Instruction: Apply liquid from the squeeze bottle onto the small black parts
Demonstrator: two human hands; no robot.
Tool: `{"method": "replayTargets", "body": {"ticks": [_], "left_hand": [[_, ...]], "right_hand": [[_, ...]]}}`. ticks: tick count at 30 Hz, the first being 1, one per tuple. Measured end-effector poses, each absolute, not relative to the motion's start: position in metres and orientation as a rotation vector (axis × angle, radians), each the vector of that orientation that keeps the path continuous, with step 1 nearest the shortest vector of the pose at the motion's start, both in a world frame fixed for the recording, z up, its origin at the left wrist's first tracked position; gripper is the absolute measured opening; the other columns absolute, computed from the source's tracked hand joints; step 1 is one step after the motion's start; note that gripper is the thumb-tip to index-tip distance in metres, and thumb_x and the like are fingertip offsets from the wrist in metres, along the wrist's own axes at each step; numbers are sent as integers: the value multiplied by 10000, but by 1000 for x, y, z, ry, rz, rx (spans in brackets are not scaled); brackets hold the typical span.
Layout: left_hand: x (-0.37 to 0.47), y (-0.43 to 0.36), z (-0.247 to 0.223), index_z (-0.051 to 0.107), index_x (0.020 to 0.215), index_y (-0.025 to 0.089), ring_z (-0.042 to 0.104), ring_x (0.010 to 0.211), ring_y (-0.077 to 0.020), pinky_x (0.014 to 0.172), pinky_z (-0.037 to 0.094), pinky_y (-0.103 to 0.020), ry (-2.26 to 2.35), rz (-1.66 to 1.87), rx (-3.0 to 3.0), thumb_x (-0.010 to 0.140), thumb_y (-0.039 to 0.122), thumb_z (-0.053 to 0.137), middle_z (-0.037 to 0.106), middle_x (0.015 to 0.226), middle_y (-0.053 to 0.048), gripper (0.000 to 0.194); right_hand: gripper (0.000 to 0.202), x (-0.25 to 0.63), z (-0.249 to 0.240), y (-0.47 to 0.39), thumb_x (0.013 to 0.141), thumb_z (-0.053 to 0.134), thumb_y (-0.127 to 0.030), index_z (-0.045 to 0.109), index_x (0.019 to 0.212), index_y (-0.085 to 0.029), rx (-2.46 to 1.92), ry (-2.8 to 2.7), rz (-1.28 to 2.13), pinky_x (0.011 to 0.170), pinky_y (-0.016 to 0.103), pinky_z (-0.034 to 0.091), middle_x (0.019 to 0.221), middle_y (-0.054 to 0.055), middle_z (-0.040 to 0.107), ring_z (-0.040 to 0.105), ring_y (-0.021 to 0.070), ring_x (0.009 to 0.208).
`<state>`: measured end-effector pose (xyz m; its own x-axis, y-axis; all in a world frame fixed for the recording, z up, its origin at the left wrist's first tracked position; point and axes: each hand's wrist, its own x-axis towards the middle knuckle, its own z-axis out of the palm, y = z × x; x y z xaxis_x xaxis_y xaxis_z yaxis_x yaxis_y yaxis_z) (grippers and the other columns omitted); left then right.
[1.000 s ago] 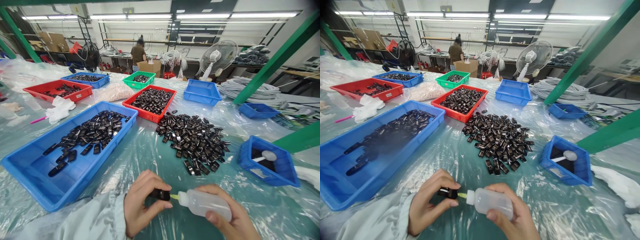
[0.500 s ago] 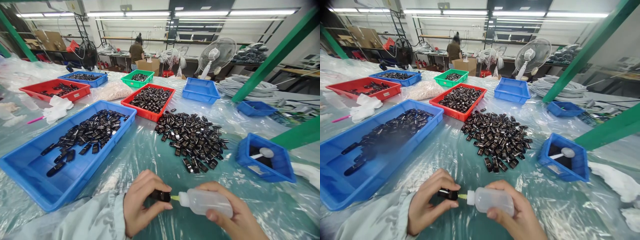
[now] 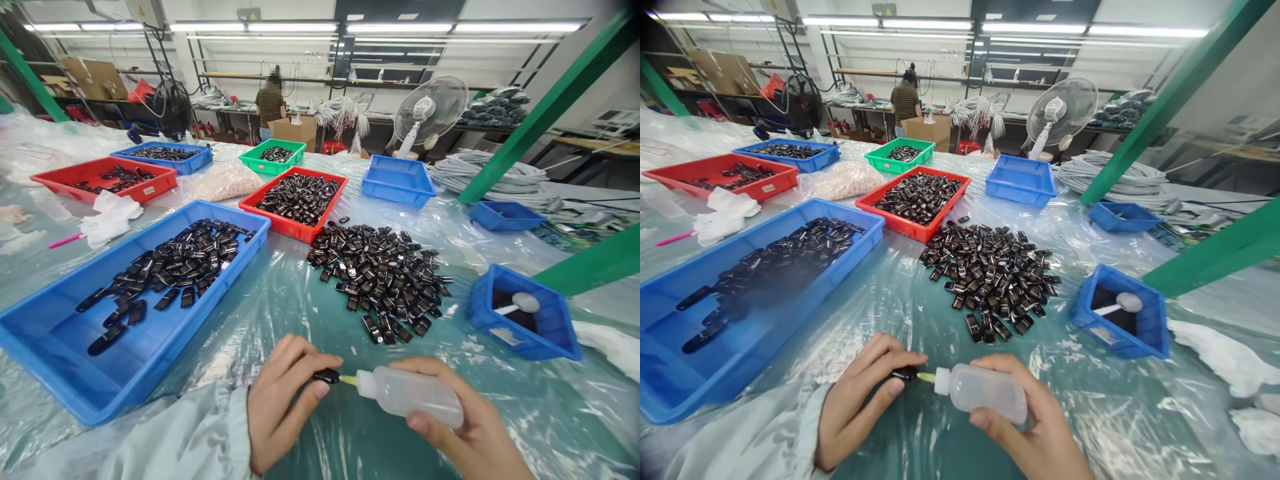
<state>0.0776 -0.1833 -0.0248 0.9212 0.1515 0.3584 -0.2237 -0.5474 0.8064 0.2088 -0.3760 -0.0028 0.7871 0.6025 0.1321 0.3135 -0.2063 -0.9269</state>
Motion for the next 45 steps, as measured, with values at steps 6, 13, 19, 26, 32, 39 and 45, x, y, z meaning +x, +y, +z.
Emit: {"method": "replayTargets", "body": {"ticks": [6, 13, 19, 26, 32, 39, 45], "left_hand": [[77, -183, -30, 457, 1305, 275, 441, 1015, -236, 854, 404, -369, 2, 516, 2139, 989, 269, 381, 463, 1096, -98, 324], [78, -184, -29, 518, 1236, 271, 468, 977, -224, 822, 419, -342, -14, 594, 2128, 964, 249, 457, 484, 1037, -76, 280], [78, -183, -29, 526, 1223, 259, 466, 967, -221, 821, 407, -344, -34, 603, 2126, 961, 247, 469, 485, 1025, -77, 269], [79, -182, -29, 541, 1210, 253, 467, 958, -211, 815, 395, -332, -39, 626, 2124, 947, 250, 508, 497, 1013, -68, 264], [78, -182, -29, 556, 1203, 244, 470, 946, -188, 805, 401, -318, -40, 644, 2117, 934, 239, 543, 507, 1002, -52, 270], [79, -182, -29, 559, 1197, 236, 472, 934, -176, 799, 389, -307, -43, 666, 2107, 930, 228, 552, 507, 994, -41, 268], [78, -182, -28, 557, 1197, 242, 471, 941, -180, 803, 385, -309, -34, 657, 2113, 926, 219, 556, 504, 1002, -40, 273]], "right_hand": [[225, 225, -7, -385, 731, 756, -401, 700, 919, -292, -1841, -923, 355, 490, 179, 534, 833, 17, 668, 645, 176, 633], [228, 227, -4, -388, 734, 761, -389, 705, 945, -322, -1854, -941, 343, 474, 166, 536, 828, 6, 673, 651, 168, 616], [226, 228, -7, -388, 751, 759, -366, 704, 970, -370, -1856, -995, 274, 516, 138, 542, 870, -20, 689, 672, 158, 672], [212, 225, -5, -387, 755, 750, -389, 717, 964, -378, -1844, -933, 302, 515, 141, 548, 883, -24, 697, 674, 165, 676], [204, 224, -6, -386, 758, 746, -385, 723, 960, -387, -1846, -910, 339, 513, 129, 539, 896, -18, 693, 672, 160, 681], [343, 203, 2, -374, 642, 735, -655, 737, 823, -364, -1806, -558, 366, 521, 146, 483, 826, -13, 658, 588, 152, 648], [260, 204, 1, -376, 657, 770, -546, 716, 854, -384, -1821, -560, 419, 530, 150, 436, 827, -38, 650, 563, 137, 640]]}}
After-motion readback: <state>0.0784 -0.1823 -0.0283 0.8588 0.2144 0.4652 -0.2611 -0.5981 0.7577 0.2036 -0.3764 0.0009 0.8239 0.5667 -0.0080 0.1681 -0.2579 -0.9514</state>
